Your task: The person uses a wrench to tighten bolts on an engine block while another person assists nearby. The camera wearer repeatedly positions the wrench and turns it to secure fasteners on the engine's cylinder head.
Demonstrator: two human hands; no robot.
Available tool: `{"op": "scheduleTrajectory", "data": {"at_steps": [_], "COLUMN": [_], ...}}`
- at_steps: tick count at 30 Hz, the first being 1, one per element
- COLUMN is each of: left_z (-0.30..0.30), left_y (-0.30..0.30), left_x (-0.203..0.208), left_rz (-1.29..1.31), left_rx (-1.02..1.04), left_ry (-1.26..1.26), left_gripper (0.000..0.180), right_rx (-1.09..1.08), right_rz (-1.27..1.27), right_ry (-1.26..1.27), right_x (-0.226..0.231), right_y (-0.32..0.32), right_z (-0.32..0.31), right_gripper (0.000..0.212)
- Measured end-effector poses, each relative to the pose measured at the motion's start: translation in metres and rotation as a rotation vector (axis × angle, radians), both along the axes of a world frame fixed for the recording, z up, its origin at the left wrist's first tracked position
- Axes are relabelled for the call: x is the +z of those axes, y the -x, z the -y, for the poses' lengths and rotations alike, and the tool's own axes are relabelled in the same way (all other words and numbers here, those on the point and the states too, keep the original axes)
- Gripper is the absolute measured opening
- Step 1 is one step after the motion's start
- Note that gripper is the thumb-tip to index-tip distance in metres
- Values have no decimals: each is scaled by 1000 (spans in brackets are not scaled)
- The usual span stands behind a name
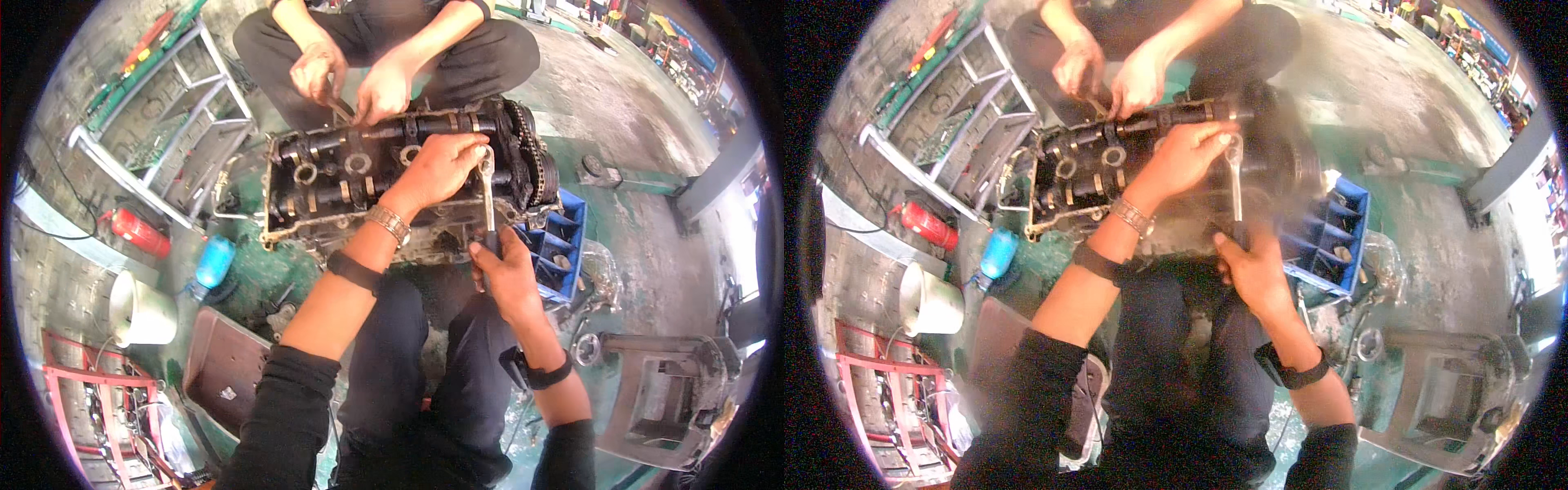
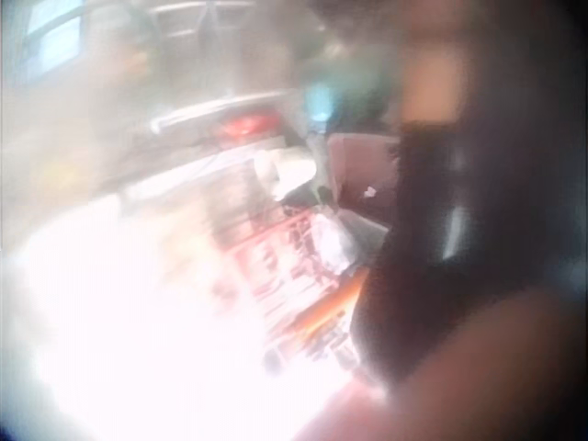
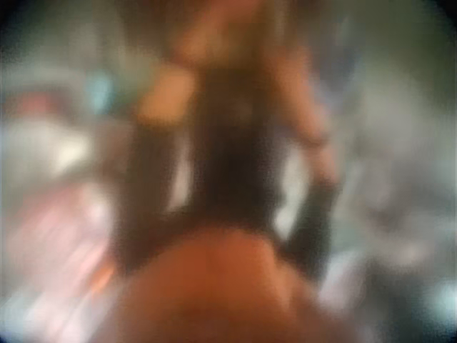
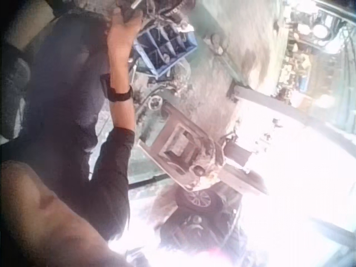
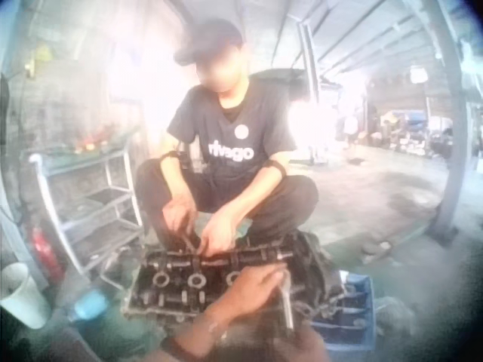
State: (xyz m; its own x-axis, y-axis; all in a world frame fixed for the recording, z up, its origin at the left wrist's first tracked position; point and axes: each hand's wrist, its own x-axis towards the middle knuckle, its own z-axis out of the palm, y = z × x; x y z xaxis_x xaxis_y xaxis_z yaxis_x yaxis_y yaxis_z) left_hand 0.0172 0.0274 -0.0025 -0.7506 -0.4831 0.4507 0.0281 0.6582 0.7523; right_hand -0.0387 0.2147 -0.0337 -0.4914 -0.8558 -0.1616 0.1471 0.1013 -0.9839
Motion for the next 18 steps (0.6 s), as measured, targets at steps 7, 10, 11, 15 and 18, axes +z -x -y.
{"op": "scheduleTrajectory", "data": {"at_steps": [7, 10, 11, 15, 18], "left_z": [0, 0, 0, -1, -1], "left_y": [4, 2, 1, 1, 2], "left_x": [-3, -2, -2, -2, -3], "left_rz": [-99, -70, -85, -94, -135], "left_rx": [9, 19, 37, 45, 15], "left_ry": [-16, -21, 10, 14, 4], "left_gripper": [37, 41, 41, 40, 37], "right_rx": [-46, 19, 49, 107, 145], "right_rz": [-152, -210, -230, -341, -497], "right_ry": [108, 41, 26, -40, -51], "right_x": [6, 8, 8, 8, 10], "right_y": [19, 33, 39, 59, 72], "right_z": [-7, -12, -13, -12, -13], "right_gripper": [12, 12, 12, 13, 14]}}
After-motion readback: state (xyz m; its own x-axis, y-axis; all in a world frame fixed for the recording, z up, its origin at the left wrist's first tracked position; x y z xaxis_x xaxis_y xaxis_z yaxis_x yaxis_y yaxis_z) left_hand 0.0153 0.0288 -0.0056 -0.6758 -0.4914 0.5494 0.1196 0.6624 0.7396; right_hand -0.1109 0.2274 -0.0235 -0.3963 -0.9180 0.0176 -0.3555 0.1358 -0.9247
